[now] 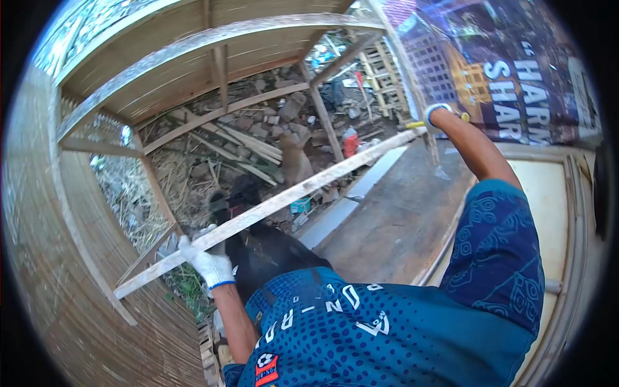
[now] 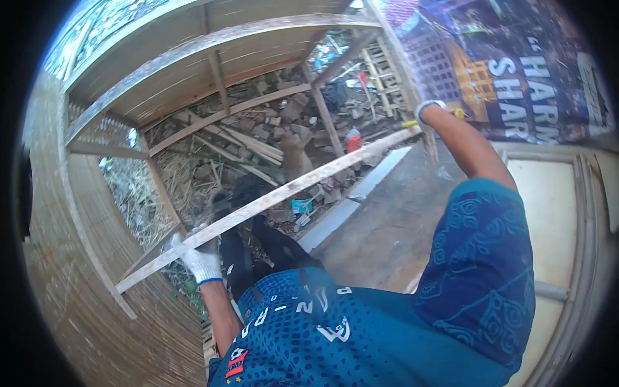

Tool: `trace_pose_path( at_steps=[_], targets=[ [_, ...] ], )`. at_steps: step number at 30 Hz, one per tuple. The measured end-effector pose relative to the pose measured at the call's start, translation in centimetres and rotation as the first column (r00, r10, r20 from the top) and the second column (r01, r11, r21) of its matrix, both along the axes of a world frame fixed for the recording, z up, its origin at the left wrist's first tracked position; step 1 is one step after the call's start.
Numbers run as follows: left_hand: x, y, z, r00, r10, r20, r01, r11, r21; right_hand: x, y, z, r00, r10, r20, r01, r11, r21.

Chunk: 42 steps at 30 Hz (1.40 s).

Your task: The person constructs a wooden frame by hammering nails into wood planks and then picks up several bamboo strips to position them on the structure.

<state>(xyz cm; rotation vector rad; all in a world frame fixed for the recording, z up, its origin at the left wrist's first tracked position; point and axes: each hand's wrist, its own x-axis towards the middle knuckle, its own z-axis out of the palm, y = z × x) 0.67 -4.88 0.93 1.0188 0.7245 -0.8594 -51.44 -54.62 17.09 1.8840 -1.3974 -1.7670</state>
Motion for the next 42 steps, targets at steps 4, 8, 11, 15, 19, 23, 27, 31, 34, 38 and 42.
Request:
trace_pose_path(
  at_steps=[4,8,11,15,19,23,27,31,34,38,42],
  targets=[
    [0.3,-0.2,0.4,1.000,0.018,0.009,-0.018,0.999,-0.027,9.5,2.6,4.8,0.993,0.115,0.032,-0.117,0.991,0.059],
    [0.1,-0.6,1.1,1.000,0.020,-0.007,-0.020,1.000,0.004,5.5,3.6,2.3,0.946,-0.030,0.322,0.112,0.964,-0.241],
    [-0.6,0.0,1.2,0.999,-0.025,0.038,0.022,0.997,0.073,3.8,2.8,-0.3,0.983,-0.090,-0.158,0.099,0.994,0.052],
    [0.1,0.2,1.9,0.998,-0.061,0.016,0.061,0.998,0.000,-4.8,-3.8,-3.8,0.982,0.189,-0.029,-0.190,0.981,-0.047],
    [-0.1,-0.6,1.7,0.995,-0.101,0.006,0.100,0.991,0.084,4.4,4.0,4.0,0.968,-0.001,0.251,0.049,0.981,-0.187],
    [-0.2,-0.2,1.4,0.992,-0.111,0.062,0.104,0.989,0.101,2.0,4.1,2.4,0.995,-0.092,-0.023,0.091,0.994,-0.063],
    [0.1,0.7,1.4,0.992,-0.117,0.046,0.115,0.992,0.047,0.8,5.2,2.6,0.994,-0.083,0.078,0.089,0.992,-0.088],
    [0.3,0.6,-1.4,0.992,-0.122,0.021,0.122,0.992,-0.017,2.0,12.8,5.0,0.814,-0.074,0.576,0.323,0.881,-0.344],
    [0.6,1.3,-1.1,0.988,-0.137,-0.073,0.124,0.981,-0.151,2.7,17.7,3.1,0.363,0.056,0.930,0.568,0.778,-0.269],
    [-0.1,1.5,-0.4,0.999,-0.043,-0.021,0.040,0.990,-0.132,7.2,24.6,0.2,-0.256,0.015,0.966,0.636,0.756,0.157],
    [-0.6,0.4,-0.3,1.000,0.017,-0.021,-0.021,0.983,-0.185,15.1,30.6,1.1,-0.546,-0.213,0.810,0.486,0.707,0.514]
  ],
)
